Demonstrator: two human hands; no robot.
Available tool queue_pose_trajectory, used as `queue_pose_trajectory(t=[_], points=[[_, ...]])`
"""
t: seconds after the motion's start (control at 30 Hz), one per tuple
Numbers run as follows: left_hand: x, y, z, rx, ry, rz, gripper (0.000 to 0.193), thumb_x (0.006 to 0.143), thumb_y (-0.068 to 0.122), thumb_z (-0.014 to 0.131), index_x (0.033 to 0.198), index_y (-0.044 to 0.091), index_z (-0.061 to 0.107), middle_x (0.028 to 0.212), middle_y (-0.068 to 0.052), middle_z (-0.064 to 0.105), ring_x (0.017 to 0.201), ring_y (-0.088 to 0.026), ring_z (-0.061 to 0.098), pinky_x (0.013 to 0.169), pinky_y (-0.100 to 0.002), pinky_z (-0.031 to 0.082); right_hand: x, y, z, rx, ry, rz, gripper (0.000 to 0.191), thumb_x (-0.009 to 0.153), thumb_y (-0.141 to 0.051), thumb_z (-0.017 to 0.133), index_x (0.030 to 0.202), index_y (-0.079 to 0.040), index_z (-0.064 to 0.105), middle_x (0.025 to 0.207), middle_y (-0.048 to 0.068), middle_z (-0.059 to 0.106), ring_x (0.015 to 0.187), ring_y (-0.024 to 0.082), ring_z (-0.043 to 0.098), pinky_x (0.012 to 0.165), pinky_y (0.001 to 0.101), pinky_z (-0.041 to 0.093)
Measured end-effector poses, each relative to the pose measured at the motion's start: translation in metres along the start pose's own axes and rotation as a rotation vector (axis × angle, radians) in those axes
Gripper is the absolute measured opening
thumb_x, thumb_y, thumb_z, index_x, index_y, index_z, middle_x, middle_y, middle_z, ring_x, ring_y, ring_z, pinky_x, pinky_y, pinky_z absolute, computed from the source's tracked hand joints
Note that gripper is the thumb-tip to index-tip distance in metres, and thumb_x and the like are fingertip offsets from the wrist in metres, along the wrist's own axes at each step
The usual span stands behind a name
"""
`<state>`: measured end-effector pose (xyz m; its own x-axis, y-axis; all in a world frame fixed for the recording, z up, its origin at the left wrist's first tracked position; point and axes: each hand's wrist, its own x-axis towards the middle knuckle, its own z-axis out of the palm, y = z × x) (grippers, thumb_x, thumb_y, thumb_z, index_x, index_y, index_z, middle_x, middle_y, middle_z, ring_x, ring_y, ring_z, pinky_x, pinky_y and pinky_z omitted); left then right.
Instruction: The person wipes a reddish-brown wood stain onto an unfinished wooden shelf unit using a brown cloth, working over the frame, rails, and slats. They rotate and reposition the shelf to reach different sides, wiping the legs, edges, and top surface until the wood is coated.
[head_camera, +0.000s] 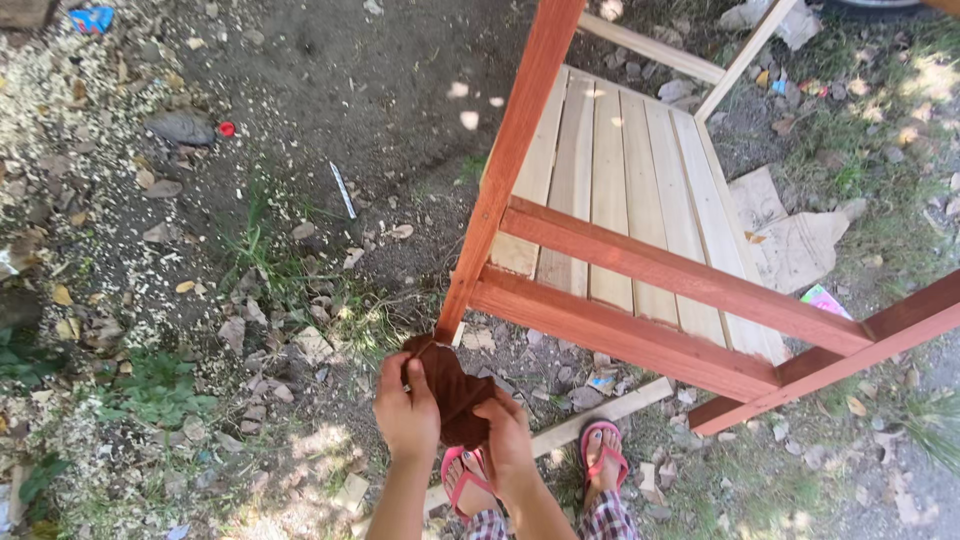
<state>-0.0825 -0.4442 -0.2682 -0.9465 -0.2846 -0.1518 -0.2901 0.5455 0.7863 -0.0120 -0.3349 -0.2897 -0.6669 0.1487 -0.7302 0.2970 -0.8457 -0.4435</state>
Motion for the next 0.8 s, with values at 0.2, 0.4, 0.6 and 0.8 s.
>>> queue_pose_trajectory(t=[0.2,0.4,0.6,0.8], points=[[0.013,0.112,-0.025,-0.216,0.171,0.29,0.02,0.107,0.017,0.051,0.109,0.001,0.062,0.091,-0.017,0.067,0.081,-0.031,0.066,0.077,-0.041,0.052,-0.037,-0.075,0.072,0.18,-0.081,-0.084,0.046,0.08,-0.008,0.046,0.122,0.002,0.063,0.119,0.016,0.073,0.108,0.03,0.071,0.1,0.0438,0.054],[0.048,0.213,-0.028,-0.313,0.198,0.559,0.015,0.108,0.018,0.059,0.108,0.004,0.064,0.1,-0.012,0.065,0.099,-0.028,0.065,0.092,-0.039,0.051,-0.043,-0.138,0.144,0.369,-0.18,-0.098,0.053,0.092,-0.03,0.046,0.135,-0.003,0.059,0.13,0.012,0.069,0.117,0.028,0.066,0.105,0.044,0.048],[0.076,0.24,-0.002,-0.269,0.095,0.809,0.025,0.081,0.017,0.085,0.097,0.008,0.068,0.125,-0.015,0.059,0.115,-0.037,0.062,0.1,-0.044,0.051,-0.018,-0.143,0.164,0.334,-0.452,-0.059,0.046,0.102,-0.04,0.046,0.128,-0.004,0.06,0.113,0.011,0.07,0.096,0.027,0.07,0.082,0.0453,0.058],[0.083,0.213,0.014,-0.234,0.082,0.685,0.027,0.078,0.018,0.091,0.087,0.009,0.067,0.114,-0.01,0.062,0.107,-0.03,0.066,0.086,-0.04,0.058,0.0,-0.11,0.151,0.367,-0.274,0.128,0.045,0.103,-0.046,0.045,0.122,-0.008,0.062,0.101,0.008,0.07,0.08,0.022,0.069,0.067,0.0392,0.058]])
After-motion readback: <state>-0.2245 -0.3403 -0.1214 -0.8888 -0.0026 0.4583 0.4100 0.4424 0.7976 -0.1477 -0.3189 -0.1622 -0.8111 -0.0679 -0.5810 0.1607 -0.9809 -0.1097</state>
